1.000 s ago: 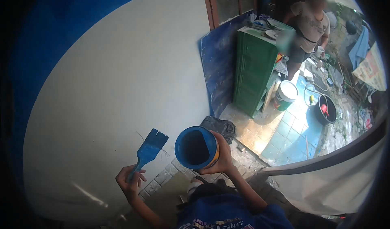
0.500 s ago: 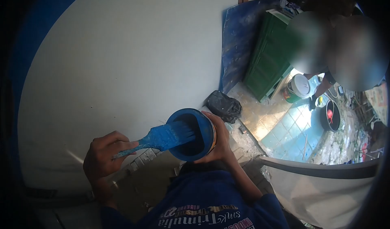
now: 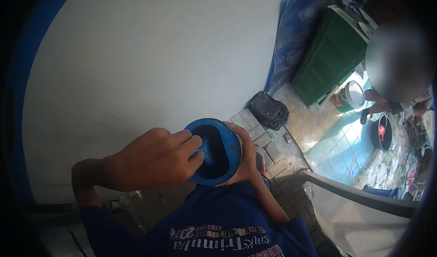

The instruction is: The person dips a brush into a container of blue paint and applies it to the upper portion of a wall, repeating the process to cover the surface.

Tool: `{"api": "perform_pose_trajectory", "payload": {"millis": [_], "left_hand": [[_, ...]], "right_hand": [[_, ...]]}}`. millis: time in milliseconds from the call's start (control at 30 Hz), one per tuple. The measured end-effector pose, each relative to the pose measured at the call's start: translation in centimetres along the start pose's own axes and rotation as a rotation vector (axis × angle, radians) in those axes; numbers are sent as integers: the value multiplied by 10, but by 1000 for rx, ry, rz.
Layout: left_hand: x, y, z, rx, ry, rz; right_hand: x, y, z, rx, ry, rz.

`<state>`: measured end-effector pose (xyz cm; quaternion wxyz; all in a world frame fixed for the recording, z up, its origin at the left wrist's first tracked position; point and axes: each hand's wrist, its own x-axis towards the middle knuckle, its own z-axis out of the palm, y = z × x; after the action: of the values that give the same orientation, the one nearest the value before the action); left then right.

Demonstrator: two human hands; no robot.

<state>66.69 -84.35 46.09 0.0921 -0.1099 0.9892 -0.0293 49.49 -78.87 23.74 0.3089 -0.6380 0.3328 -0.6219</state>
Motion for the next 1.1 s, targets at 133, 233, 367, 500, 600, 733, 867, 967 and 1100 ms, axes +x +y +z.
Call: {"api": "perform_pose_trajectory", "payload": {"millis": [133,233,367,500,600,733,867,967,1100], "left_hand": [[14,-14,11,12,-130,36],[24,-30,19,22,-84,37],[40,-48,25,17,-56,-17],[50,-61,18,10,-97,-99],[49,-70,10,-3,-57,-164],[34,-85,-18,9,165,-279],[11,-89,-23,-152,373,-453],[6,-81,-11,-183,485,-590],[1,-62,-5,-174,501,-674]], "right_hand": [[13,10,1,-14,1,-18],[28,21,-1,43,-34,1],[52,33,-11,27,-74,6],[75,56,-30,111,-140,14],[95,67,-41,161,-165,-50],[113,89,-55,243,-153,49],[152,91,-71,226,-202,-2],[169,87,-79,203,-235,2],[178,95,-86,219,-248,17]]}}
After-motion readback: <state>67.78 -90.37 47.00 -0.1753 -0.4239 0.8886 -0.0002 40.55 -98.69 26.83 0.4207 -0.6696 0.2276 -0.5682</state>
